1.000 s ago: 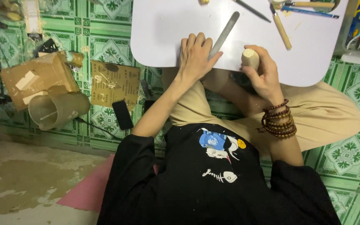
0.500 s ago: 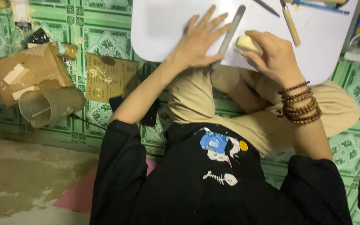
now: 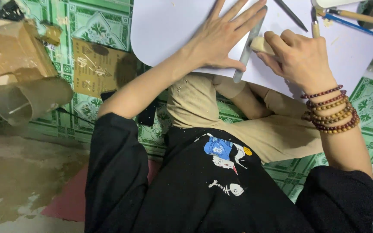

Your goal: Carving and sanding a small wooden object using a knife and sandpaper.

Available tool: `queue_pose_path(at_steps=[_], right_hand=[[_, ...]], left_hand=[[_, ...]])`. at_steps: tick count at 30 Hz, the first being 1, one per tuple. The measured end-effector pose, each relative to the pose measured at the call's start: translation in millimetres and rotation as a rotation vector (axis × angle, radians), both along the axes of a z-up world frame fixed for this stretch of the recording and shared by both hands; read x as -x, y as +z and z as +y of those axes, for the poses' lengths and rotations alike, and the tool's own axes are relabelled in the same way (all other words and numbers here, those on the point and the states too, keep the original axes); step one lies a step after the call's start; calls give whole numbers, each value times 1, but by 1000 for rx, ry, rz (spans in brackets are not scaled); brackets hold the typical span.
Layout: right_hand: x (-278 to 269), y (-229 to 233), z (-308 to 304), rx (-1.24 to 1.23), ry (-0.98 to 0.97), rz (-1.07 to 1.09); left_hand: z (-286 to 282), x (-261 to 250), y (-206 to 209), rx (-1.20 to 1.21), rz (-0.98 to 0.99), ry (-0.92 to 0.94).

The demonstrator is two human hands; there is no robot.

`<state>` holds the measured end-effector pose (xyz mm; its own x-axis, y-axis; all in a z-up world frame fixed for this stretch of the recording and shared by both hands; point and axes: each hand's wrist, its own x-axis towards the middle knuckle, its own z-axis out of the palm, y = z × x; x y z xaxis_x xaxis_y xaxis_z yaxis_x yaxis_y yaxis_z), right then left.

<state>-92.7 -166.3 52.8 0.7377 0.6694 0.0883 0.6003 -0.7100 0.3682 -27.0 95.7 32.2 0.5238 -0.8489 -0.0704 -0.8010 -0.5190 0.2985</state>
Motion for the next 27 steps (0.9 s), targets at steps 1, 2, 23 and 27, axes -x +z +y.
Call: queue_pose_path(at_steps=[1,2,23,27], right_hand=[[-2,1,1,3,7,12],[-3,1,2,29,7,14],[-19,-16,-15,6,110,99],[-13,-16,-12,-21,87,40]], left_hand=[[0,-2,-5,3,12,7],[-1,-4,-11,20,19,-17],[-12,-4,-55,-32,-116,16],[-11,-4,-47,-48,-116,27]])
